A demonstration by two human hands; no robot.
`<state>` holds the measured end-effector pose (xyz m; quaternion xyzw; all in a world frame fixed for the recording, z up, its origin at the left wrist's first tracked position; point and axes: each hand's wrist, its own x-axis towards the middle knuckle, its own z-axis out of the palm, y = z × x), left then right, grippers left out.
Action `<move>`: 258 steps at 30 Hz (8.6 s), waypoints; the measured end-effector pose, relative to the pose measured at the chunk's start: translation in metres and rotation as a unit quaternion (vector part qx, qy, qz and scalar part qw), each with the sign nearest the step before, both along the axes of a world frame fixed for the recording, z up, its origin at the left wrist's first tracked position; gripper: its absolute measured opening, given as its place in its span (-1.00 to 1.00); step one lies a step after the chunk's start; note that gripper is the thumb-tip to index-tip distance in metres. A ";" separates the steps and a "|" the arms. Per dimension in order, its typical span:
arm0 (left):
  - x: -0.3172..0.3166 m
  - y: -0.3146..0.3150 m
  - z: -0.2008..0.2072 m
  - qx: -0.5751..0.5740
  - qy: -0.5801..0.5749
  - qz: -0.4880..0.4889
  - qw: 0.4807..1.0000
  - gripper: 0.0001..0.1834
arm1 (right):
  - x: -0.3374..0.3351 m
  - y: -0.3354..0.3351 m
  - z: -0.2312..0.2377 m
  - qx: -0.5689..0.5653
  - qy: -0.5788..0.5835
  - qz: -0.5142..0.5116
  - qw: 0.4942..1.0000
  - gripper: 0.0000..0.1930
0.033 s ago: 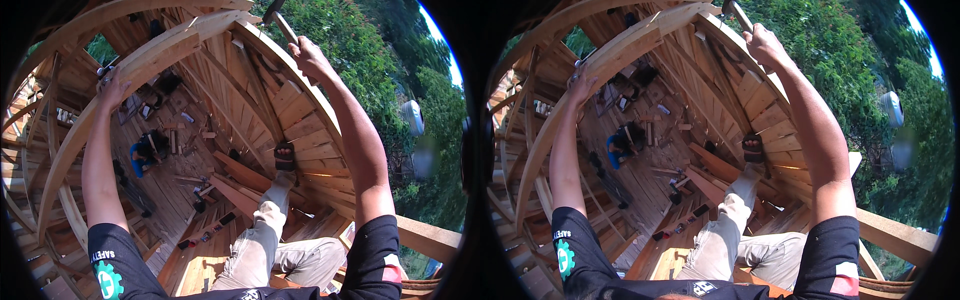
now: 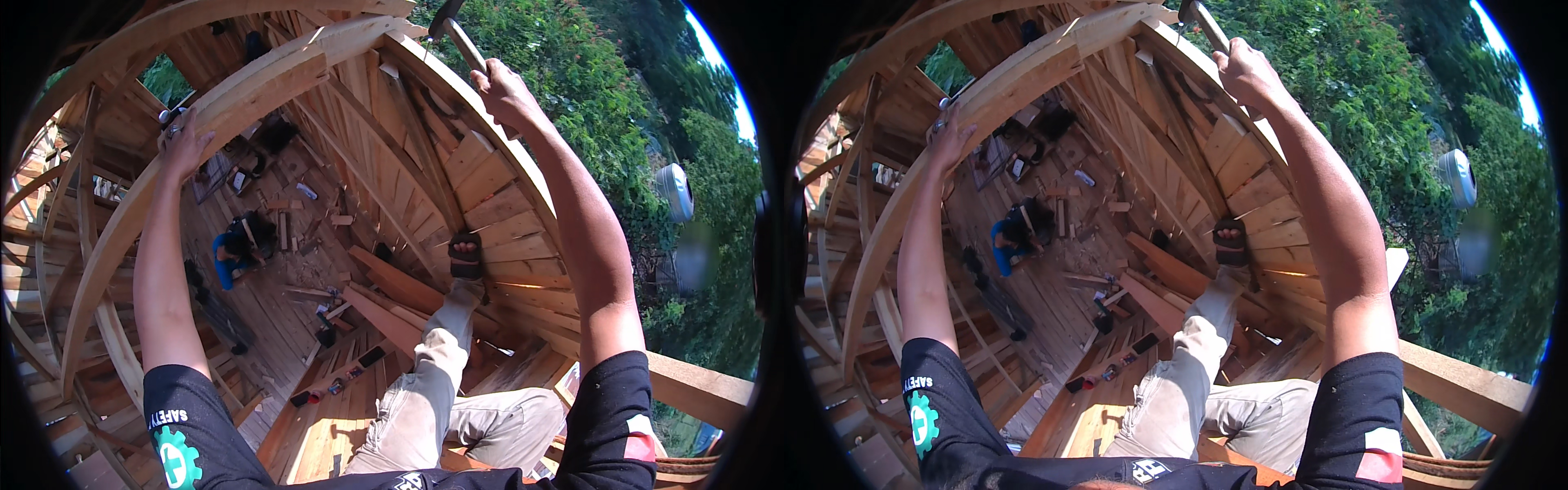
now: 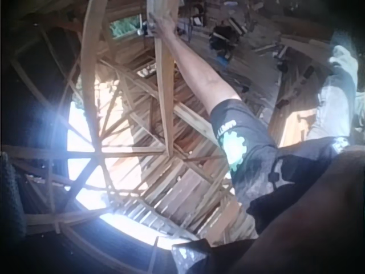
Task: The person hammers nails into a wooden board to secure it to a curved wooden structure, alternating between positioning the board and striking nails with a hammer.
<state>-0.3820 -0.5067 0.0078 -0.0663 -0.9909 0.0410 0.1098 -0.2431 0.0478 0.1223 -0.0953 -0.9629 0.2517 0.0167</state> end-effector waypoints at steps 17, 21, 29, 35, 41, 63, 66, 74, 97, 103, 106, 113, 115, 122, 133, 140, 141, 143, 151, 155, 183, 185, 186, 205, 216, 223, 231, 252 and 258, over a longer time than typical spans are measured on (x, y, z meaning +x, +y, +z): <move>-0.001 0.000 0.000 0.018 0.006 -0.011 1.000 -0.14 | -0.007 -0.013 0.009 -0.025 0.254 -0.059 0.965 -0.66; 0.000 0.021 0.000 0.016 -0.017 0.004 1.000 -0.15 | -0.008 0.014 -0.024 0.066 0.051 -0.015 0.996 -0.61; -0.001 0.001 0.000 -0.001 0.013 0.007 1.000 -0.17 | 0.006 0.003 0.009 0.027 0.020 -0.049 0.998 -0.58; -0.004 -0.005 0.003 0.007 0.008 -0.004 1.000 -0.17 | 0.068 0.058 -0.018 0.125 0.007 -0.036 0.991 -0.58; 0.026 0.056 0.026 -0.070 -0.061 0.112 0.989 -0.15 | 0.136 0.099 -0.044 0.115 -0.047 -0.077 0.989 -0.53; -0.001 0.026 0.002 -0.031 -0.094 0.137 0.986 -0.10 | 0.142 0.102 -0.070 0.044 0.004 0.006 0.999 -0.72; 0.001 0.026 0.008 -0.020 -0.097 0.131 0.986 -0.09 | 0.142 0.102 -0.069 0.046 0.022 0.022 0.998 -0.71; 0.059 0.143 0.028 -0.099 0.010 0.030 0.995 -0.06 | 0.140 0.112 -0.067 0.028 -0.010 0.005 1.000 -0.69; 0.189 0.541 -0.002 0.130 -0.054 -0.602 0.786 -0.31 | 0.183 0.138 -0.054 -0.027 -0.036 -0.141 0.989 -0.64; 0.180 0.544 -0.011 0.141 -0.022 -0.635 0.759 -0.33 | 0.185 0.138 -0.062 0.025 0.020 -0.084 0.996 -0.63; 0.182 0.544 -0.015 0.149 -0.001 -0.624 0.767 -0.31 | 0.179 0.137 -0.060 0.011 -0.009 -0.098 0.995 -0.59; 0.189 0.545 -0.017 0.173 0.064 -0.604 0.776 -0.30 | 0.154 0.128 -0.019 -0.109 0.029 -0.124 0.986 -0.63; 0.186 0.546 -0.022 0.206 0.081 -0.619 0.753 -0.32 | 0.154 0.119 -0.011 -0.161 0.086 -0.097 0.978 -0.71; 0.190 0.541 -0.007 0.192 -0.022 -0.624 0.757 -0.47 | 0.181 0.122 -0.023 -0.057 0.044 -0.109 0.991 -0.69; 0.199 0.542 -0.002 0.133 -0.048 -0.541 0.829 -0.27 | 0.224 0.126 -0.057 -0.058 -0.045 -0.154 0.985 -0.61; 0.195 0.539 0.000 0.163 -0.045 -0.552 0.817 -0.33 | 0.216 0.131 -0.055 -0.067 -0.088 -0.142 0.984 -0.37; 0.193 0.538 -0.001 0.155 -0.045 -0.549 0.820 -0.33 | 0.217 0.126 -0.055 -0.060 -0.055 -0.137 0.987 -0.59; 0.197 0.540 -0.001 0.179 -0.030 -0.547 0.817 -0.33 | 0.220 0.131 -0.061 -0.042 -0.043 -0.142 0.988 -0.60; 0.195 0.543 -0.006 0.185 -0.016 -0.550 0.814 -0.27 | 0.215 0.127 -0.054 0.028 -0.003 -0.165 0.986 -0.64; 0.193 0.539 -0.015 0.218 0.031 -0.556 0.801 -0.20 | 0.199 0.106 -0.021 -0.068 0.027 -0.182 0.981 -0.59; 0.173 0.560 -0.080 0.199 0.048 -0.557 0.805 -0.34 | 0.040 0.012 -0.037 -0.040 0.100 0.006 0.994 -0.49; 0.189 0.571 -0.048 0.139 -0.038 -0.554 0.820 -0.37 | 0.034 0.027 -0.043 -0.022 0.124 -0.009 0.992 -0.49; 0.187 0.574 -0.061 0.185 0.018 -0.565 0.804 -0.41 | 0.031 0.026 -0.044 -0.018 0.138 -0.010 0.990 -0.49; 0.195 0.568 -0.036 0.103 -0.021 -0.567 0.817 -0.59 | 0.031 0.012 -0.027 0.009 0.288 -0.006 0.958 -0.47; 0.192 0.541 -0.026 0.225 0.053 -0.538 0.811 -0.29 | 0.047 -0.012 0.053 -0.109 0.201 -0.050 0.972 -0.57; 0.186 0.550 -0.054 0.252 0.115 -0.557 0.783 -0.36 | 0.019 0.001 -0.013 -0.014 0.189 -0.016 0.982 -0.50; 0.190 0.543 -0.033 0.303 0.057 -0.558 0.770 -0.38 | 0.032 0.007 -0.001 -0.018 0.169 -0.018 0.985 -0.51; 0.193 0.545 -0.025 0.235 0.081 -0.550 0.797 -0.49 | 0.035 -0.003 0.027 -0.120 0.356 0.034 0.926 -0.37; 0.170 0.542 -0.079 0.240 0.142 -0.512 0.812 -0.41 | 0.008 -0.006 -0.019 0.002 0.106 0.004 0.994 -0.42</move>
